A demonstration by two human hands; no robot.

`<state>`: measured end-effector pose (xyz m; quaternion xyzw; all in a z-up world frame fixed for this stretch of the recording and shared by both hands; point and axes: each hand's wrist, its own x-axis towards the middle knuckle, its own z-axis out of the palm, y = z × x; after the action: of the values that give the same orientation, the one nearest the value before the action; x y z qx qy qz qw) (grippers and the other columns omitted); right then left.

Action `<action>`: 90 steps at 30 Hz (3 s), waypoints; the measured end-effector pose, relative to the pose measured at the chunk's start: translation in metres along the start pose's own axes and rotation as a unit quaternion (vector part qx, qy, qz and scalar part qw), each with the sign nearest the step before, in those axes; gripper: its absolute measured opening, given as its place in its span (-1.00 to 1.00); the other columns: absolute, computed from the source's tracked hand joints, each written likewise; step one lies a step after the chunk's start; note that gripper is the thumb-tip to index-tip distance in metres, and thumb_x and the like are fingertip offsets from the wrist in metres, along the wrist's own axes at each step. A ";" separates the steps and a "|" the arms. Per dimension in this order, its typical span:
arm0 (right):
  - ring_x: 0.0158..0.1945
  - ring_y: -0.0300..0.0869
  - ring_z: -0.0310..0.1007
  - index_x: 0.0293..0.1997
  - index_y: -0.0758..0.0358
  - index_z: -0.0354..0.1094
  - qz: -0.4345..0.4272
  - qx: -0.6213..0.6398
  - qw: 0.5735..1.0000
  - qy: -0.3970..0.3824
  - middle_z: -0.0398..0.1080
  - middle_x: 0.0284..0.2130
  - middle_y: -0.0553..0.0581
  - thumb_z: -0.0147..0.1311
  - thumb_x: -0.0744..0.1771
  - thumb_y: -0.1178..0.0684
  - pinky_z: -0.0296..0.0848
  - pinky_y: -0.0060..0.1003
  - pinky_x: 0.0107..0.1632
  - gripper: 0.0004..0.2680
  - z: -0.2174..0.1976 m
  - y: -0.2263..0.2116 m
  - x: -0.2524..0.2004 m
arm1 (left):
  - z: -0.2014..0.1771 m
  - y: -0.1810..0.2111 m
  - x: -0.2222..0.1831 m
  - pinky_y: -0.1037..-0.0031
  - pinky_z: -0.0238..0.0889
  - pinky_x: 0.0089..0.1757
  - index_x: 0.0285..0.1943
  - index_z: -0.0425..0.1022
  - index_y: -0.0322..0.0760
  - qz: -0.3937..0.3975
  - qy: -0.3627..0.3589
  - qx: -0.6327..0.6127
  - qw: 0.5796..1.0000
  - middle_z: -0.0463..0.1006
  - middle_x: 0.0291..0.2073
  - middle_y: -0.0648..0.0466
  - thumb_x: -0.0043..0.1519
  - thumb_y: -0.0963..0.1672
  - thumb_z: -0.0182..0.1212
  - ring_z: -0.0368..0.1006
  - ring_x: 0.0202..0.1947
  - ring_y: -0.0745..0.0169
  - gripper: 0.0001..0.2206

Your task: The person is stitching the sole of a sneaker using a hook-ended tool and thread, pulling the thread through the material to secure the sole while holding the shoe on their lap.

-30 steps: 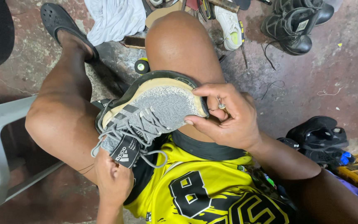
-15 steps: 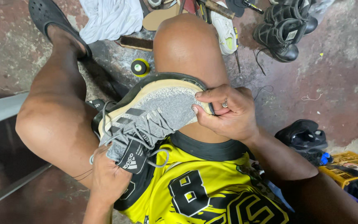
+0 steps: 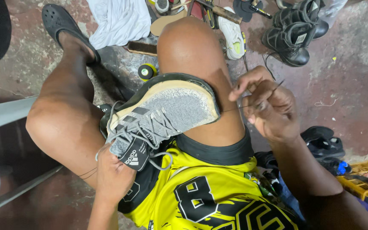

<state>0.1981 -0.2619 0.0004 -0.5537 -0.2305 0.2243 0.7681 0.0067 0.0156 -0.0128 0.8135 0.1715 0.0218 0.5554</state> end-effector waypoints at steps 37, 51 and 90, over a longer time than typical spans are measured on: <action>-0.31 -0.32 0.47 0.10 0.35 0.48 0.066 -0.190 0.979 0.028 0.53 -0.28 0.06 0.06 0.40 0.22 0.47 -0.42 -0.19 -0.82 0.008 -0.005 -0.027 | 0.059 0.116 0.064 0.09 0.18 0.24 0.45 0.27 -0.24 0.153 -0.011 0.282 0.947 0.33 0.35 -0.13 0.03 0.00 0.45 0.31 0.34 -0.19 -0.23; -0.37 -0.33 0.53 0.13 0.31 0.48 0.036 -0.162 0.983 -0.075 0.55 -0.35 0.06 0.07 0.40 0.18 0.52 -0.41 -0.23 -0.81 0.014 0.005 -0.007 | 0.056 0.113 0.059 0.14 0.15 0.34 0.49 0.23 -0.29 0.154 -0.015 0.237 0.959 0.34 0.40 -0.15 0.12 -0.03 0.38 0.30 0.42 -0.20 -0.27; -0.42 -0.29 0.46 0.14 0.25 0.47 0.053 -0.251 0.959 -0.119 0.52 -0.37 0.10 0.07 0.33 0.28 0.45 -0.40 -0.30 -0.74 0.008 -0.027 -0.004 | 0.064 0.100 0.055 0.14 0.13 0.33 0.47 0.26 -0.28 0.180 0.010 0.250 0.951 0.31 0.41 -0.11 0.07 0.00 0.52 0.28 0.43 -0.17 -0.22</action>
<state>0.1927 -0.2662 0.0275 -0.7094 -0.3394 0.2641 0.5584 0.0986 -0.0577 0.0451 0.9434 0.0279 0.0862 0.3190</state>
